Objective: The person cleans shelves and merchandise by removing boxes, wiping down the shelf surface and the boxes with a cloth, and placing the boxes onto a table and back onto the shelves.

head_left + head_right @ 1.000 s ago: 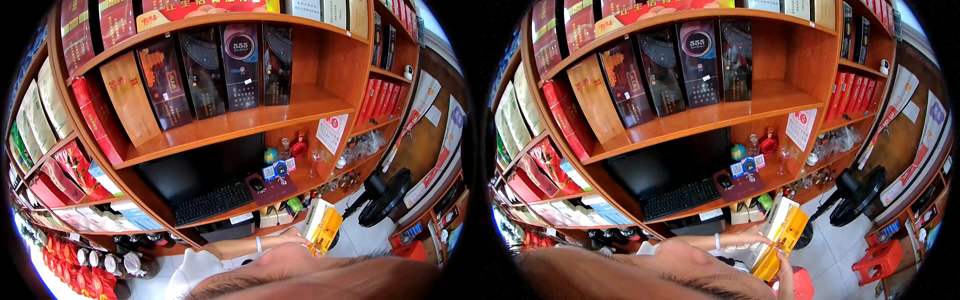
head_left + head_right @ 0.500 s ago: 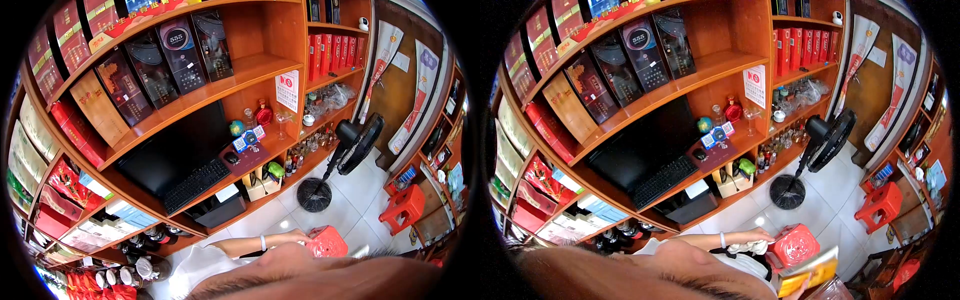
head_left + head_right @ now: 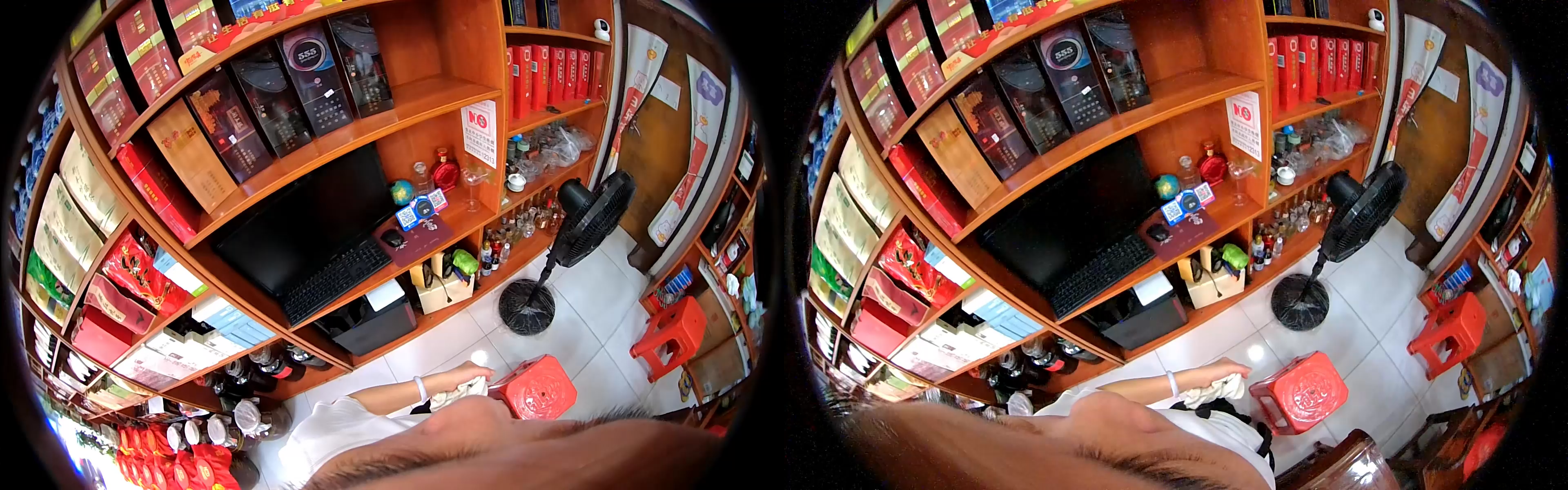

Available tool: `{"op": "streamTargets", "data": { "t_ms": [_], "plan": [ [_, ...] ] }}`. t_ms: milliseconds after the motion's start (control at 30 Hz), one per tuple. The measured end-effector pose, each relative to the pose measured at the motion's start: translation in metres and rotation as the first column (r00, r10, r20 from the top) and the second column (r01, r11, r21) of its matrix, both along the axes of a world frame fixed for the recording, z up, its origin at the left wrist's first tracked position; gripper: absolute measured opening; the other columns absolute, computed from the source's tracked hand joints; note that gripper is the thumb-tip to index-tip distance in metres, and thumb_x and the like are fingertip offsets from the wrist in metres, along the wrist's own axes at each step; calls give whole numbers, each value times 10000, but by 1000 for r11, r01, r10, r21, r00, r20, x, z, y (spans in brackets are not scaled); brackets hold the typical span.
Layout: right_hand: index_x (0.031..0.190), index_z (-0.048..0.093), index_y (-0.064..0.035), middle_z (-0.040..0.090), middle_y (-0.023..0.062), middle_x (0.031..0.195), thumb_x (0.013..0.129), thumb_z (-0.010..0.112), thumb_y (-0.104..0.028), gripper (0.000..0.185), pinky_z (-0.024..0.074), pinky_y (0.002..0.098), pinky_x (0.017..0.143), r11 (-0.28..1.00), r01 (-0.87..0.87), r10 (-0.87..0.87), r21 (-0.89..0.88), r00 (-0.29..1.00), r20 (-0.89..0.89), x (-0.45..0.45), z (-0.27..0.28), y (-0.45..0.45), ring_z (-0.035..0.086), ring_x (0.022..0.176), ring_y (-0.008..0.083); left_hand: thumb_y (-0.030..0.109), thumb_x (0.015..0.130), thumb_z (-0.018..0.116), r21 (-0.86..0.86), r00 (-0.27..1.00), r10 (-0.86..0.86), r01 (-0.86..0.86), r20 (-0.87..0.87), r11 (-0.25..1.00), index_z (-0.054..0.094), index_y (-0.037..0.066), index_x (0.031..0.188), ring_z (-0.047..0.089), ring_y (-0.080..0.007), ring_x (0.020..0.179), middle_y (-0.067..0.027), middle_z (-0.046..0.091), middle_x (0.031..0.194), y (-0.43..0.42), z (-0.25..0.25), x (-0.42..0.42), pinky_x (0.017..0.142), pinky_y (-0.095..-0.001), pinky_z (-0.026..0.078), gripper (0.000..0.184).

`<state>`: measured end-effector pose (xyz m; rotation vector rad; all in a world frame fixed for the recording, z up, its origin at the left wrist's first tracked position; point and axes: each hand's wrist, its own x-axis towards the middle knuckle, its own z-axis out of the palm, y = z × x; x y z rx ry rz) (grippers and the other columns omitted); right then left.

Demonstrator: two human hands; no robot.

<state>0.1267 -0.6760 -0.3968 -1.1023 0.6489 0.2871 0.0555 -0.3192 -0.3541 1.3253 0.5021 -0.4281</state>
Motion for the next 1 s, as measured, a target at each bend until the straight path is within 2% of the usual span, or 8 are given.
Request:
{"op": "streamTargets", "data": {
  "t_ms": [333, 533, 600, 633, 667, 700, 900, 1000],
  "plan": [
    [1079, 522, 45, 586, 130, 981, 677, 720, -370, 610, 500, 376, 731, 849, 492, -514, -191, 853, -90, -70, -48, -146, 587, 820, 246, 344, 759, 616, 27, 999, 0, -1, 32, 1000, 642, 36, 802, 539, -135, 770, -51, 613, 812, -2, -12, -8, 723, -261, 416, 311],
    [1070, 529, 54, 586, 137, 979, 666, 728, -391, 632, 503, 383, 723, 569, 793, -822, -216, 560, -107, -185, -94, -202, 588, 814, 250, 265, 768, 603, -253, 983, 23, -70, -182, 965, 636, 44, 849, 592, -164, 718, -50, 613, 778, 0, -13, -9, 664, -286, 471, 238],
    [1067, 531, 57, 587, 139, 979, 663, 730, -398, 640, 503, 385, 720, 478, 849, -878, -225, 465, -113, -195, -98, -196, 588, 812, 251, 255, 786, 589, -196, 976, 21, -64, -215, 979, 632, 26, 850, 595, -179, 717, -74, 614, 790, -4, -8, 0, 665, -289, 474, 242],
    [1162, 458, 56, 563, 117, 1055, 644, 751, -371, 732, 482, 362, 762, 456, 831, -888, -320, 446, -108, -204, -131, -211, 575, 878, 249, 257, 794, 583, -147, 974, 38, -72, -222, 986, 629, 13, 850, 594, -185, 728, -88, 614, 795, -7, 3, 0, 673, -293, 471, 254],
    [1143, 469, 60, 558, 111, 1039, 636, 766, -332, 706, 480, 370, 769, 348, 907, -936, -238, 352, -27, -189, -96, -190, 569, 887, 248, 265, 794, 584, -118, 971, 9, -38, -238, 992, 626, 2, 852, 592, -191, 738, -99, 612, 803, -13, 7, 3, 682, -297, 467, 273],
    [1151, 457, 74, 552, 110, 1057, 640, 771, -266, 689, 480, 366, 778, 358, 919, -928, -165, 370, 48, -195, -134, -207, 567, 899, 246, 274, 795, 584, -84, 969, 1, -22, -245, 996, 623, -9, 854, 590, -197, 748, -110, 610, 810, -16, 7, 5, 692, -300, 464, 291],
    [1133, 455, 120, 547, 130, 1082, 655, 766, -241, 675, 472, 345, 792, 252, 963, -938, -97, 267, 220, -183, -110, -197, 565, 922, 241, 314, 793, 581, -51, 968, -82, 72, -236, 996, 615, -24, 874, 583, -202, 746, -112, 606, 812, -19, -2, 16, 702, -307, 459, 349],
    [1119, 476, 110, 567, 126, 1056, 676, 753, -270, 646, 465, 317, 771, 299, 865, -947, -403, 322, -10, -177, -96, -203, 561, 926, 227, 311, 796, 578, -49, 969, -85, 75, -231, 996, 617, -22, 881, 585, -204, 743, -111, 608, 809, -25, 2, 18, 703, -310, 460, 346]
  ]
}}
